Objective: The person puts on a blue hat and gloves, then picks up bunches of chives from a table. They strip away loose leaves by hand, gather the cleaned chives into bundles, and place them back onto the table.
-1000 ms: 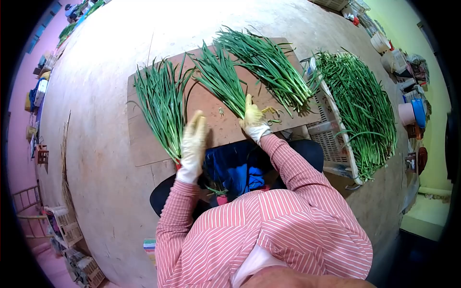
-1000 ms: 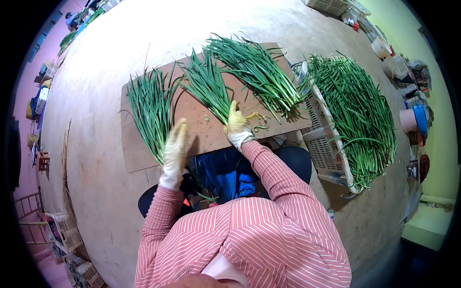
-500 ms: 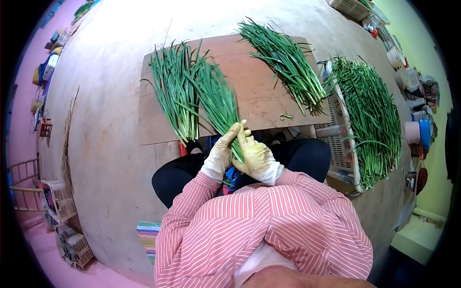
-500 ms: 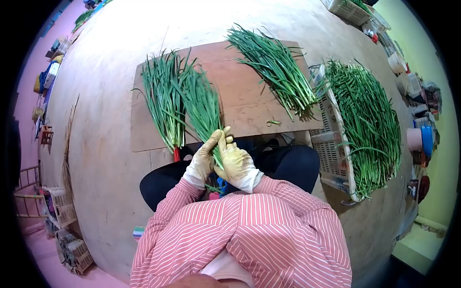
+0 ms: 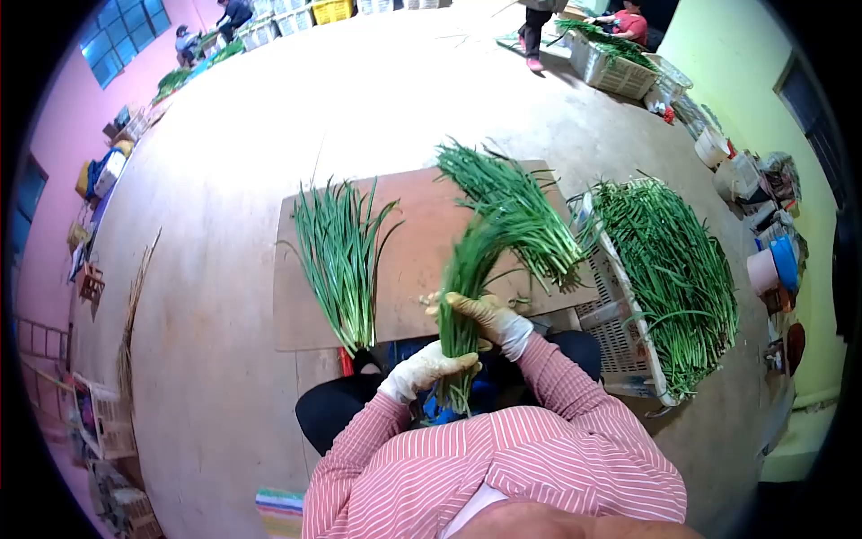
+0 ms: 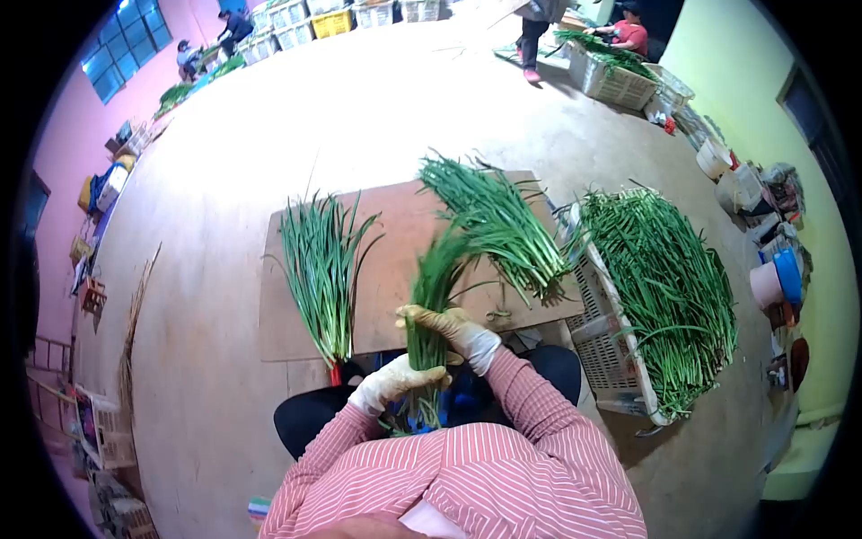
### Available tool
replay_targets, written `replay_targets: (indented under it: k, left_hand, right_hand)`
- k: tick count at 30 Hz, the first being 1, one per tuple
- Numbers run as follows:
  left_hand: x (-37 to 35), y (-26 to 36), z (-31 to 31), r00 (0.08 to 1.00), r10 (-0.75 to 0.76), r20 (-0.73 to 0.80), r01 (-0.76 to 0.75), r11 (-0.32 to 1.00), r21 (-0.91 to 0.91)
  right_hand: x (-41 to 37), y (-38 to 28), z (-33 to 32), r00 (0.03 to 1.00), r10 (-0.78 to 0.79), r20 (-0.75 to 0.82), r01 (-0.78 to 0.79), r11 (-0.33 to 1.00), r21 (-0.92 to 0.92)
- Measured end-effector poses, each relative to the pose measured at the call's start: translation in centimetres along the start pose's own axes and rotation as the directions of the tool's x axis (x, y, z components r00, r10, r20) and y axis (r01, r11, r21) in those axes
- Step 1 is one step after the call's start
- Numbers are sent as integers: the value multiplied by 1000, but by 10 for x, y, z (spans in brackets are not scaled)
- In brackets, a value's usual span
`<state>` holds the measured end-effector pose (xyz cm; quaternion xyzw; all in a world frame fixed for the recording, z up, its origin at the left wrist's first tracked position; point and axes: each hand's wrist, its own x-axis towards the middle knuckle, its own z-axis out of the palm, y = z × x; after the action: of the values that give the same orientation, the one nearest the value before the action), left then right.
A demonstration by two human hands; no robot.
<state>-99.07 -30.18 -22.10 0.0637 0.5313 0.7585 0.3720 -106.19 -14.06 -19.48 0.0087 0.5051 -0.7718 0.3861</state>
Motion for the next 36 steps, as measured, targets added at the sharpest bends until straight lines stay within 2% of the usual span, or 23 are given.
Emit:
replay_targets:
  k: [2,6,8,9,11,13,14,17,18,19,20,21,23,24,25,27,29,30,31,32,33,35,36]
  left_hand:
    - [-4,18,-7,997,-23,-78,29,997,74]
    - [-3,63,-17,958,239,-159,-145,880,452]
    - [-12,97,-5,932,276,-236,-166,902,399]
    - [-12,104,-5,906,343,-247,-259,912,317]
    - [1,102,-21,801,567,-191,-419,759,499]
    - [17,83,-43,836,495,-236,-294,768,569]
    - [14,83,-40,835,521,-177,-307,708,636]
    - [20,70,-35,827,540,-154,-337,696,635]
    - [22,62,-38,807,560,-186,-345,704,621]
    - [24,56,-38,785,579,-222,-353,712,607]
    - [19,68,-18,681,710,-179,-376,549,746]
    - [18,71,-9,680,711,-179,-376,548,747]
    - [15,74,3,682,665,-304,-542,739,401]
    - [15,73,1,681,668,-299,-543,735,406]
    - [17,68,-6,717,603,-348,-537,798,274]
    - [22,62,-19,755,534,-380,-523,840,141]
    - [22,62,-24,741,625,-247,-331,660,675]
    - [21,65,-10,671,676,-305,-536,726,430]
    - [20,66,-11,669,679,-302,-537,723,435]
    - [20,64,-17,686,667,-291,-526,730,435]
    - [21,61,-22,704,653,-280,-513,739,437]
    - [22,54,-28,722,638,-266,-535,759,371]
    - [21,54,-29,737,625,-256,-491,756,433]
  right_hand:
    - [5,-4,18,996,-43,-83,53,991,124]
    - [-1,-45,49,895,-445,17,441,880,-175]
    - [-3,-65,65,736,-669,100,655,667,-356]
    - [0,-73,64,767,-627,135,619,669,-411]
    - [42,-45,37,734,-609,301,607,787,110]
    - [30,-52,43,776,-590,220,630,715,-303]
    - [40,-44,28,638,-656,403,684,244,-687]
    - [48,-18,3,532,-671,516,688,-12,-725]
    - [45,-10,-1,534,-674,511,685,-10,-729]
    - [39,-4,-6,660,-638,397,728,412,-548]
    - [37,0,-10,778,-536,329,619,745,-250]
    - [46,7,-19,777,-536,331,620,744,-250]
    - [65,19,-37,890,-308,335,455,610,-648]
    - [46,13,-19,739,-370,562,479,876,-54]
    - [29,3,-2,735,-377,563,487,872,-53]
    - [-5,-28,43,734,-618,280,665,573,-478]
    - [14,-7,28,657,-644,393,739,446,-505]
    - [8,-13,34,614,-670,418,738,299,-605]
    - [5,-17,39,570,-688,448,713,144,-686]
    - [22,-5,32,733,-570,371,678,568,-466]
    - [20,-6,36,730,-574,370,681,567,-463]
    - [15,-20,41,928,-333,166,369,765,-527]
    - [-24,-49,54,939,-312,141,334,745,-577]
